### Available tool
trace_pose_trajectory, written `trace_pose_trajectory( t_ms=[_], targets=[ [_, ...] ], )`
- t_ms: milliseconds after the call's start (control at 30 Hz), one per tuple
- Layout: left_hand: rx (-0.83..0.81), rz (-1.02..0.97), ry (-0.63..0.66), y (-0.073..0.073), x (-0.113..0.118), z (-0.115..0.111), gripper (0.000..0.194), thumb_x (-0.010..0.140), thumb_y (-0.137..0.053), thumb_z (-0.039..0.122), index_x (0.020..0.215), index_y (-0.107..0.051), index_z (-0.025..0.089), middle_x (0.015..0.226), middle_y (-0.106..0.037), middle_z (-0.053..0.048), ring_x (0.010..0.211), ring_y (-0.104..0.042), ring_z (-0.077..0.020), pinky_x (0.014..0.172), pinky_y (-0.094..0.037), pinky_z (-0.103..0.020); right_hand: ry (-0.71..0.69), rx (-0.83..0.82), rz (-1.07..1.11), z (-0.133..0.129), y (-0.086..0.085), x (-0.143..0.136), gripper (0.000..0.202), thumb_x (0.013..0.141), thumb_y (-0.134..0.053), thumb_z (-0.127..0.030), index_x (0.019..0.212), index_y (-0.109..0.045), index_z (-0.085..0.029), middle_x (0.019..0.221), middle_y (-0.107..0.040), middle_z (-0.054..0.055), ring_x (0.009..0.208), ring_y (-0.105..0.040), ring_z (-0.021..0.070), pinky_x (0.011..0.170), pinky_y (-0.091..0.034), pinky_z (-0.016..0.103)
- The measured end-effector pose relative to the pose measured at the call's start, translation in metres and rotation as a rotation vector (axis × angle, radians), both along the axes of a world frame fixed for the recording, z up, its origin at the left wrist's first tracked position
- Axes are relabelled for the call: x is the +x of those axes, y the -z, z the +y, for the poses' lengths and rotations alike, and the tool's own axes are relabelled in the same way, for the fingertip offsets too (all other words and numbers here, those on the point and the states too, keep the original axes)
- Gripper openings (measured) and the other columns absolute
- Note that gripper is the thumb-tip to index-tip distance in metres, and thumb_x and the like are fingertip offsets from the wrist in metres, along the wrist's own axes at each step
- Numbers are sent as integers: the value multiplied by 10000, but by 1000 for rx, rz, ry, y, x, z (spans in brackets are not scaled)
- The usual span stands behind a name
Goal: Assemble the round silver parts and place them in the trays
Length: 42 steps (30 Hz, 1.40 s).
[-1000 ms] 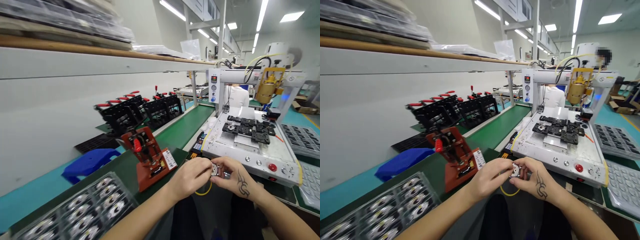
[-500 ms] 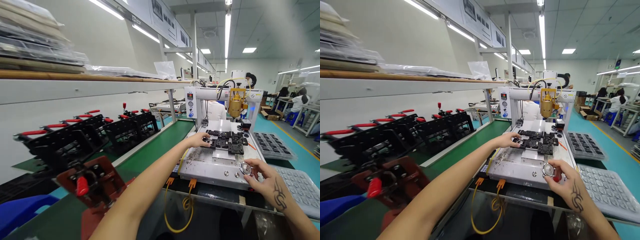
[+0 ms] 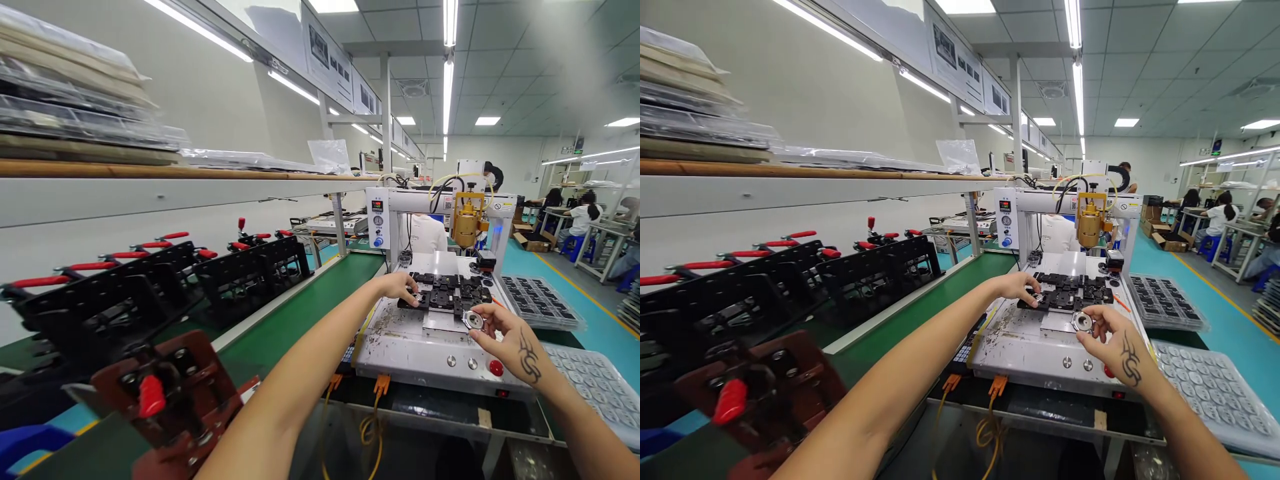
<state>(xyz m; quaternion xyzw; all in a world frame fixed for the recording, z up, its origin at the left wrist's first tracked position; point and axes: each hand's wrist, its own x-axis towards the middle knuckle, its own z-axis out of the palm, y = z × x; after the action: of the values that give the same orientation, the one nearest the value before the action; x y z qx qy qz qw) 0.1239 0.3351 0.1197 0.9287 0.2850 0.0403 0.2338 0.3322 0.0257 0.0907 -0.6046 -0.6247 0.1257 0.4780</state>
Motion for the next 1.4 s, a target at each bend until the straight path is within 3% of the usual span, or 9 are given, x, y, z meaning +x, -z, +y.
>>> trace_pose_trajectory(
  t_ms=[300,433,567,700,800,967,1133,1300,1400],
  targets=[
    [34,-132,-61,5,2,-18,385,543,-945,411,833,-778,221,920,-804,-6,932,-735,-269,860,-543,-297,-60,-10,84,21,-13,-23,448,872,-755,-473,1201,-697,-175,809,-642,-5,740,-604,184,691,-505,317],
    [84,-280,-123,-3,-8,-37,367,611,-864,306,940,-755,187,988,-778,-53,956,-715,-293,886,-550,-350,-47,-29,27,37,-11,-25,420,878,-724,-476,1166,-698,-171,778,-621,-14,710,-584,177,663,-487,300],
    [133,-502,-141,-21,-32,-66,391,774,-747,299,1139,-670,180,1208,-731,-97,1119,-670,-272,976,-537,-374,-57,-52,-168,83,-4,-25,391,933,-676,-461,1167,-688,-148,804,-634,-9,734,-595,174,678,-483,288],
    [122,-620,-119,-34,-56,-104,355,838,-710,294,1166,-607,204,1075,-724,-56,953,-683,-195,851,-568,-316,-84,-121,-300,147,-5,-29,307,875,-787,-318,1114,-715,-139,978,-707,52,908,-644,206,831,-524,315],
    [106,-711,-133,-35,-76,-137,328,837,-706,286,1138,-595,216,990,-705,-31,835,-657,-169,768,-574,-306,-124,-244,-398,183,-9,-34,256,932,-796,-319,1101,-724,-141,1081,-727,70,987,-686,224,902,-572,374],
    [162,-761,-246,-19,-125,-186,304,839,-691,257,1126,-601,218,970,-709,-19,834,-660,-169,798,-581,-325,-193,-421,-518,203,-12,-36,316,1039,-704,-396,1239,-700,-152,1236,-716,74,1055,-723,246,912,-629,430],
    [162,-807,-409,10,-173,-219,313,859,-707,279,1159,-626,241,976,-720,-17,887,-713,-187,876,-605,-350,-181,-395,-578,202,-9,-35,300,1052,-684,-398,1242,-701,-166,1251,-716,85,1070,-720,236,939,-621,437],
    [99,-859,-440,23,-165,-235,331,836,-738,285,1147,-632,240,1005,-733,-33,909,-735,-197,874,-626,-335,-89,-272,-582,202,-7,-41,257,1004,-743,-397,1134,-755,-174,1172,-742,96,1092,-704,255,1007,-564,460],
    [66,-873,-403,34,-147,-240,338,834,-722,271,1159,-631,239,1017,-740,-36,892,-738,-195,871,-634,-338,-3,-125,-526,180,-6,-30,264,1016,-703,-381,1161,-797,-182,1127,-752,138,1146,-674,301,1052,-494,432]
  ],
)
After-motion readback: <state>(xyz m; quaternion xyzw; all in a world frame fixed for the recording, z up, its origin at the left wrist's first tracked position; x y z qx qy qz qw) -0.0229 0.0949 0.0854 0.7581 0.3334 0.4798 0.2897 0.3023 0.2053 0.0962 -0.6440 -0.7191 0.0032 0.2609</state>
